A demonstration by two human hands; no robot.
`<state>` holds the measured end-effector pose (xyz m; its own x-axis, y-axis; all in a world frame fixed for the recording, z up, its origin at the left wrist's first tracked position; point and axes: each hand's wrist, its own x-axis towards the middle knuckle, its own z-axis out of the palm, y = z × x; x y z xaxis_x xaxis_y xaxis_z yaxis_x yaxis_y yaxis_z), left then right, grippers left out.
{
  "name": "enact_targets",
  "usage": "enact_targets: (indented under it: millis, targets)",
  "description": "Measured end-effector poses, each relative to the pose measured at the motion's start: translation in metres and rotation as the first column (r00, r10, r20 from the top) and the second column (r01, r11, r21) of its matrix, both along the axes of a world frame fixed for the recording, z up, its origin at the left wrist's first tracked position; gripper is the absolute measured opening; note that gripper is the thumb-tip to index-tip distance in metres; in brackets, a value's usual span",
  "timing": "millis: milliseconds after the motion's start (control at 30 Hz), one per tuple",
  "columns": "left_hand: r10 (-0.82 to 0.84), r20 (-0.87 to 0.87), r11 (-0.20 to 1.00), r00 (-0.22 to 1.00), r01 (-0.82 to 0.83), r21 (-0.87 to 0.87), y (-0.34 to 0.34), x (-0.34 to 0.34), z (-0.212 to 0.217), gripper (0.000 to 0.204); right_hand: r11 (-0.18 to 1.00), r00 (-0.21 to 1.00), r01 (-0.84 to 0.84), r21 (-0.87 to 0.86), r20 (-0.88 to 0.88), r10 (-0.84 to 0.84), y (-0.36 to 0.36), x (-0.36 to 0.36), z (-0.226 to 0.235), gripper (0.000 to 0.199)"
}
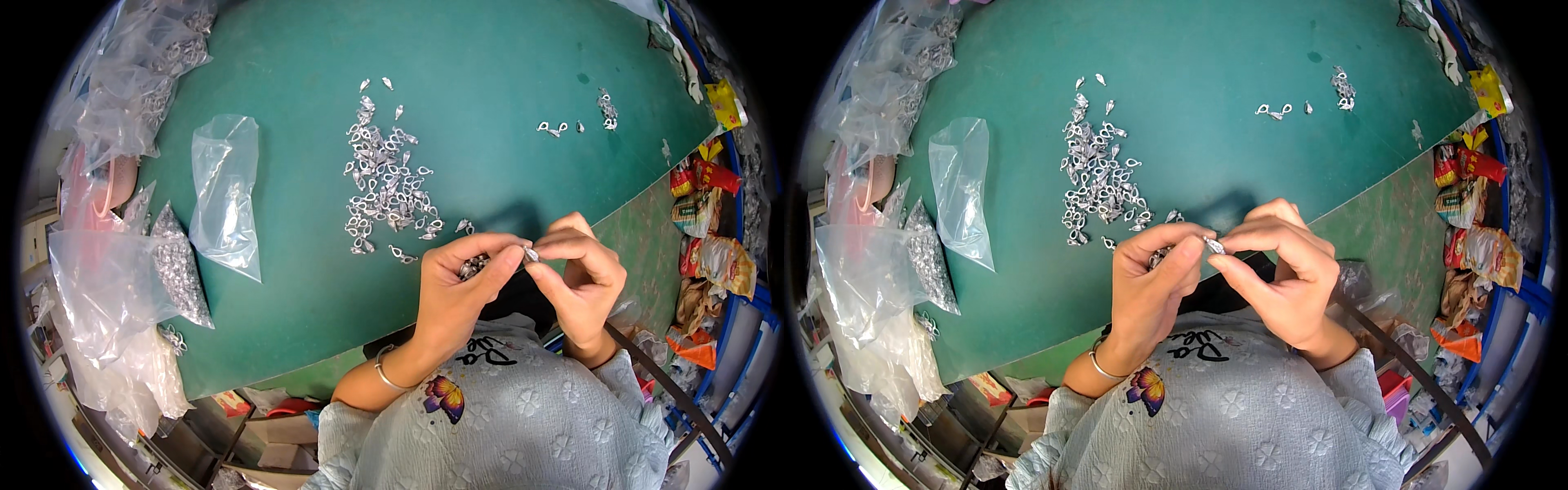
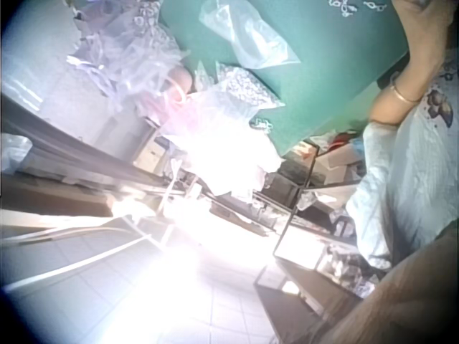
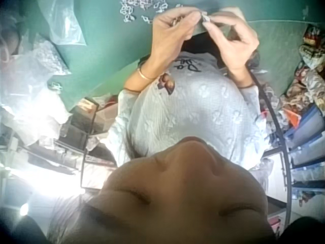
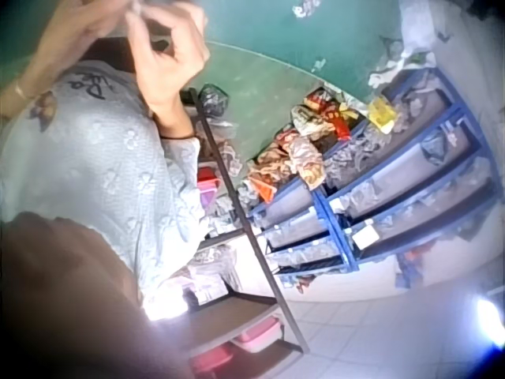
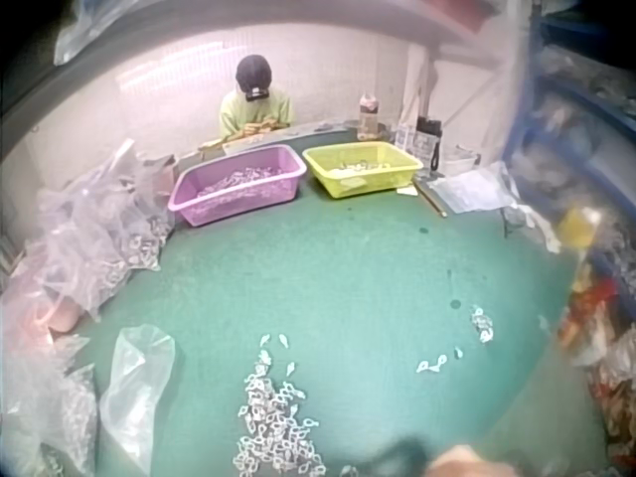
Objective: The person sits at a green workbench and repeatedly picks up small silver metal loops and jump rings. They use their fingers to open and close the rings, linking them together into small chains or clusters. The person occasionally places the assembled pieces into a purple plastic tray or a clear plastic bag on the table.
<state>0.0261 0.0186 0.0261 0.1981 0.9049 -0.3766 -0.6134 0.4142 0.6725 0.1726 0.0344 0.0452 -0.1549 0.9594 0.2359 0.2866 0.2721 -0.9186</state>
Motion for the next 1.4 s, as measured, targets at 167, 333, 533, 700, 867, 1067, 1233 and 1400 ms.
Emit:
enact_targets:
  millis: [167,333,533,700,867,1067,1233,1400]
  targets:
    - [0.077,0.101,0.995,0.992,-0.07,-0.071,0.001,0.002,-0.006,0.013,0.993,0.988,-0.091,0.081,0.129,0.08,0.023,0.012,-0.005,0.011]
    - [0.127,0.255,0.986,0.958,-0.095,-0.136,0.01,0.002,-0.008,0.014,0.928,0.754,0.103,0.358,0.58,-0.308,0.087,0.038,-0.036,0.02]
    - [0.073,0.28,0.997,0.957,-0.066,-0.035,0.013,0.0,-0.014,0.015,0.925,0.707,0.035,0.379,0.645,-0.291,0.097,0.033,-0.047,0.014]
    - [0.082,0.273,0.997,0.958,-0.077,-0.028,0.012,0.0,-0.014,0.017,0.96,0.938,0.047,0.274,0.317,-0.137,0.061,0.015,-0.018,0.014]
    - [0.092,0.168,0.995,0.982,-0.096,0.018,0.008,0.003,-0.007,0.02,0.985,0.994,-0.06,0.161,0.102,0.044,0.026,0.006,0.004,0.019]
    - [0.075,0.086,0.996,0.993,-0.078,0.041,0.003,0.0,-0.001,0.019,0.98,0.997,-0.074,0.183,0.021,0.071,0.018,0.001,0.004,0.02]
    - [0.078,-0.013,0.996,0.997,-0.077,0.048,0.0,-0.001,0.004,0.019,0.957,0.992,-0.07,0.281,0.124,0.036,0.014,-0.002,0.008,0.021]
    - [0.067,0.077,0.998,0.995,-0.067,0.002,-0.002,-0.001,0.004,0.017,0.941,0.977,-0.08,0.33,0.212,0.009,0.009,-0.004,0.012,0.023]
